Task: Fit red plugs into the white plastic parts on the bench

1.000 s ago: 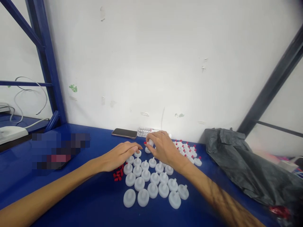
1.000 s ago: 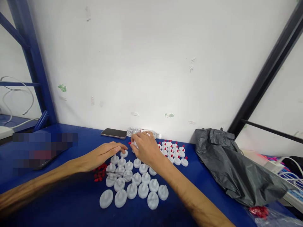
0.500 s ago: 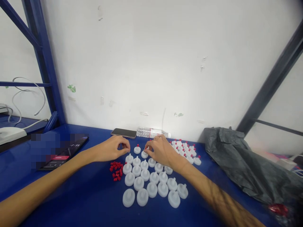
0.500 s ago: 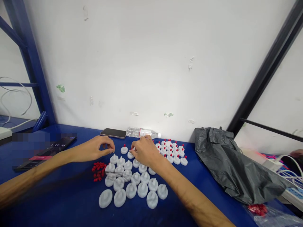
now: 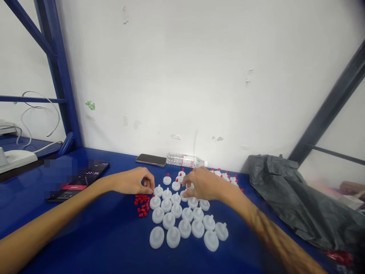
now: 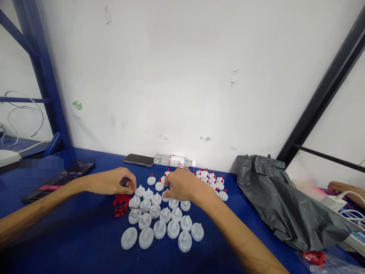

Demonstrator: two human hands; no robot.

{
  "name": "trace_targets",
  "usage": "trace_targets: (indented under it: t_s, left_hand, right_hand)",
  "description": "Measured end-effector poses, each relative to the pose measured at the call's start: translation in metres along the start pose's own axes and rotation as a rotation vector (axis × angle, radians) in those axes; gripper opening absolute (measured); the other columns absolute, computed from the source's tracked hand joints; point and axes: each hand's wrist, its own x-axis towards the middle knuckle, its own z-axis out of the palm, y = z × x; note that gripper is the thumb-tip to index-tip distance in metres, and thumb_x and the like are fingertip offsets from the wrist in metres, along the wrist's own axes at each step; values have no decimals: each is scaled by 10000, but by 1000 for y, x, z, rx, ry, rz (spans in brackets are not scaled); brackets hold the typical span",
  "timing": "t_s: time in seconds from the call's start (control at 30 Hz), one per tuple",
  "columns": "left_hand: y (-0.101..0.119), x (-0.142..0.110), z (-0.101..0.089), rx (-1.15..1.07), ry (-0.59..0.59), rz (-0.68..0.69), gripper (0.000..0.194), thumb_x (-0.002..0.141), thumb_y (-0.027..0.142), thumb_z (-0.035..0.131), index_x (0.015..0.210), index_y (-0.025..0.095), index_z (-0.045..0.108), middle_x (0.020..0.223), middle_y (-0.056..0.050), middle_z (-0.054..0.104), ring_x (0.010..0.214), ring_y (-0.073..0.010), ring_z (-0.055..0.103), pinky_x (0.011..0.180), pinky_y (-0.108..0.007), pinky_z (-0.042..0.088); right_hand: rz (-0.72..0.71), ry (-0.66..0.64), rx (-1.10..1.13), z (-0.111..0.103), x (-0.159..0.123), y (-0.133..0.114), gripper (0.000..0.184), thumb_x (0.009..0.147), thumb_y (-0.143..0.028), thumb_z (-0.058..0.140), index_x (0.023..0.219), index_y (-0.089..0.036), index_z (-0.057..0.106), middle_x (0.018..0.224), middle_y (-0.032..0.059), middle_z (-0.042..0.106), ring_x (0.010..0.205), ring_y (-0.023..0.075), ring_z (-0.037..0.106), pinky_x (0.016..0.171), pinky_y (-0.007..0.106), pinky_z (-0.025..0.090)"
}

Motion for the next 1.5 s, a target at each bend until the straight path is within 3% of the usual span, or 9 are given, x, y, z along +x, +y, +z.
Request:
trace_targets:
  t_s: [0.17, 0.33, 0.53, 0.67, 0.8, 0.93, 1.13, 1.27, 1.5]
  left_hand:
    - [2, -1, 5, 14, 6, -3, 231, 941, 365, 882, 1064, 221, 1013, 1020, -64, 924, 971, -276, 786, 872, -339, 552]
    - [6, -2, 7, 17, 8, 17, 190, 949, 321, 866, 1037, 228, 1006, 1024, -54, 938, 983, -263, 791, 886, -320, 563]
    - [7, -1, 15, 1, 18, 65, 172, 950, 248, 826, 1005, 226, 988, 1008, -52, 956, 957, -250, 799, 877, -308, 569]
    - [10, -1, 17, 18, 45, 97, 140, 972, 244, 793, 954, 224, 930, 967, -50, 931, 915, -246, 783, 850, -314, 558]
    - [15, -1, 10, -6, 160, 114, 115, 971, 291, 765, 957, 216, 852, 894, -24, 869, 805, -212, 722, 775, -307, 535]
    - [21, -1, 6, -39, 335, 128, 222, 1011, 396, 763, 1022, 208, 880, 935, -33, 887, 730, -181, 644, 729, -311, 520]
    - [33, -1, 17, -81, 459, 216, 329, 1103, 502, 751, 1115, 231, 938, 1027, -63, 889, 839, -216, 714, 740, -325, 559]
    - [33, 1, 26, -108, 501, 278, 304, 1133, 502, 795, 1133, 246, 960, 1047, -58, 872, 852, -213, 728, 752, -326, 566]
    - [30, 6, 43, -65, 472, 375, 190, 1196, 320, 788, 1177, 227, 953, 1124, -74, 898, 861, -197, 735, 750, -313, 557]
  right_hand:
    - [12, -43, -21, 6, 0, -8, 384, 1057, -374, 1058, 1435, -314, 1026, 1269, 96, 1031, 1279, 393, 964, 1303, 498, 644]
    - [12, -16, -70, 11, 1, -13, 323, 1050, -333, 1070, 1372, -328, 1042, 1209, 78, 1034, 1227, 378, 980, 1235, 463, 680]
    - [52, 63, -87, -6, -7, -14, 343, 1128, -333, 991, 1458, -240, 998, 1302, 143, 1027, 1265, 396, 977, 1070, 428, 724]
    - [72, 126, -76, -14, -10, -14, 365, 1189, -312, 914, 1540, -223, 953, 1370, 151, 1015, 1345, 383, 957, 1089, 411, 713]
    - [11, 245, -44, -10, -8, -16, 304, 1212, -281, 876, 1502, -229, 950, 1429, 142, 994, 1312, 351, 953, 1139, 419, 711]
    - [-45, 310, -19, -3, -5, -17, 367, 1216, -280, 859, 1573, -212, 908, 1534, 167, 941, 1404, 382, 920, 1210, 495, 729]
    - [-104, 378, -22, 5, -5, -19, 381, 1201, -253, 843, 1572, -292, 920, 1527, 150, 924, 1384, 374, 910, 1206, 505, 746]
    - [-120, 367, -62, 11, -2, -21, 296, 1179, -284, 876, 1462, -315, 956, 1416, 125, 939, 1298, 371, 920, 1116, 492, 749]
    - [-160, 402, -95, 17, -2, -25, 248, 1150, -273, 928, 1380, -351, 980, 1334, 98, 955, 1180, 361, 927, 1031, 492, 754]
